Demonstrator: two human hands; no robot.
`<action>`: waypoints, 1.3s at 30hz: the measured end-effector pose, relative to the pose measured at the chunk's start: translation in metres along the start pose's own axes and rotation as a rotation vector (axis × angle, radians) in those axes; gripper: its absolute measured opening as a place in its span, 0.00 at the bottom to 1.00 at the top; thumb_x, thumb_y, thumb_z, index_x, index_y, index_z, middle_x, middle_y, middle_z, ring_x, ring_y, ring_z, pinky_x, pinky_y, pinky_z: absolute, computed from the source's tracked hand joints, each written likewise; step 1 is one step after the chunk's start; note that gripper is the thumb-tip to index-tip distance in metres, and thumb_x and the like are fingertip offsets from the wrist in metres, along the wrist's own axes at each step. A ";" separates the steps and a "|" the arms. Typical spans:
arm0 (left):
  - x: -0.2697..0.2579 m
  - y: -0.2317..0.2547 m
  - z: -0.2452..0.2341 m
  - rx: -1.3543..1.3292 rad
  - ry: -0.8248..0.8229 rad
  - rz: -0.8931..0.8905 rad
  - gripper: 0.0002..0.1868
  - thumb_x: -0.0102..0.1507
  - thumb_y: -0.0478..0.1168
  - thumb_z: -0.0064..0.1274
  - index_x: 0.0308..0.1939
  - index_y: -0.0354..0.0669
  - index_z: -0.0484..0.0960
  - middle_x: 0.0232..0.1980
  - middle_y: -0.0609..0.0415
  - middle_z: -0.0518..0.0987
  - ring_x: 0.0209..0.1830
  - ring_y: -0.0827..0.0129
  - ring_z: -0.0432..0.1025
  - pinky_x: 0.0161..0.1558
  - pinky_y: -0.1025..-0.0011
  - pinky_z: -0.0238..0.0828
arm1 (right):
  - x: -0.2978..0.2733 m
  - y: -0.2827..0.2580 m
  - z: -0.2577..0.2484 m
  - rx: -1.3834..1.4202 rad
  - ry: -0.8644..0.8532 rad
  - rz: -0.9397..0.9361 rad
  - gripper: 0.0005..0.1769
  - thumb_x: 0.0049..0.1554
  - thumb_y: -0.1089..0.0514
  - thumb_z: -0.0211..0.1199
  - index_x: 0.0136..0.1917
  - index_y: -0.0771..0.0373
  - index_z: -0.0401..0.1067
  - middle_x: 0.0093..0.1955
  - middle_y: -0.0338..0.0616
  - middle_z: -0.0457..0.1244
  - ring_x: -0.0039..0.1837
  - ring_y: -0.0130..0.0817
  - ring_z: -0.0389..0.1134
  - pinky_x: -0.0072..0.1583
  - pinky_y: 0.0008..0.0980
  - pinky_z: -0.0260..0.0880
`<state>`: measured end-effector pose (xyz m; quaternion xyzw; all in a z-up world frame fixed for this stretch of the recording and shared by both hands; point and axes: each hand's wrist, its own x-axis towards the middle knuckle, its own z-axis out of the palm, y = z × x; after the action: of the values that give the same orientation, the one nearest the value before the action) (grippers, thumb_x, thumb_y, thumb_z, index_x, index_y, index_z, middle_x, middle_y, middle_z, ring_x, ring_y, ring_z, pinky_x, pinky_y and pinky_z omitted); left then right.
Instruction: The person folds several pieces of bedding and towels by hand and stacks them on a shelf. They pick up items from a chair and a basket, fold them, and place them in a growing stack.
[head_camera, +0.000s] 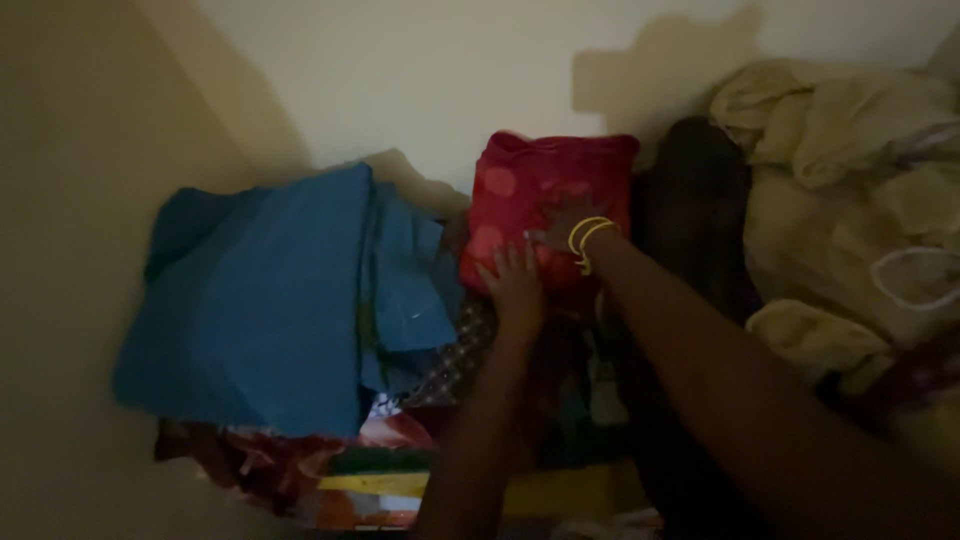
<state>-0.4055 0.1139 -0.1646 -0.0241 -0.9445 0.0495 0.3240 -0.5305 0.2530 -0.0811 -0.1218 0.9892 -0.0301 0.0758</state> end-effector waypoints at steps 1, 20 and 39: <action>0.004 0.002 0.005 -0.025 -0.002 -0.016 0.34 0.65 0.48 0.45 0.77 0.50 0.65 0.72 0.45 0.70 0.75 0.46 0.60 0.70 0.28 0.44 | 0.004 0.002 0.000 0.059 0.016 -0.054 0.54 0.55 0.15 0.43 0.85 0.40 0.44 0.88 0.44 0.35 0.85 0.61 0.34 0.75 0.80 0.31; -0.007 -0.025 -0.006 -0.209 0.031 0.112 0.38 0.66 0.49 0.47 0.80 0.49 0.58 0.82 0.44 0.54 0.82 0.44 0.47 0.72 0.30 0.42 | -0.101 0.001 0.042 -0.148 0.465 -0.060 0.47 0.61 0.26 0.43 0.84 0.53 0.48 0.87 0.50 0.38 0.85 0.59 0.36 0.78 0.67 0.32; -0.158 0.115 -0.321 -1.154 0.275 0.211 0.42 0.71 0.54 0.49 0.79 0.38 0.48 0.80 0.37 0.55 0.81 0.45 0.50 0.78 0.43 0.41 | -0.502 -0.049 -0.058 0.131 0.646 -0.086 0.36 0.70 0.40 0.47 0.83 0.56 0.47 0.85 0.50 0.44 0.84 0.54 0.43 0.75 0.57 0.49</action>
<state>-0.0816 0.2412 -0.0212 -0.2957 -0.7608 -0.4429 0.3709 -0.0468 0.3312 0.0516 -0.1424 0.9520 -0.1340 -0.2353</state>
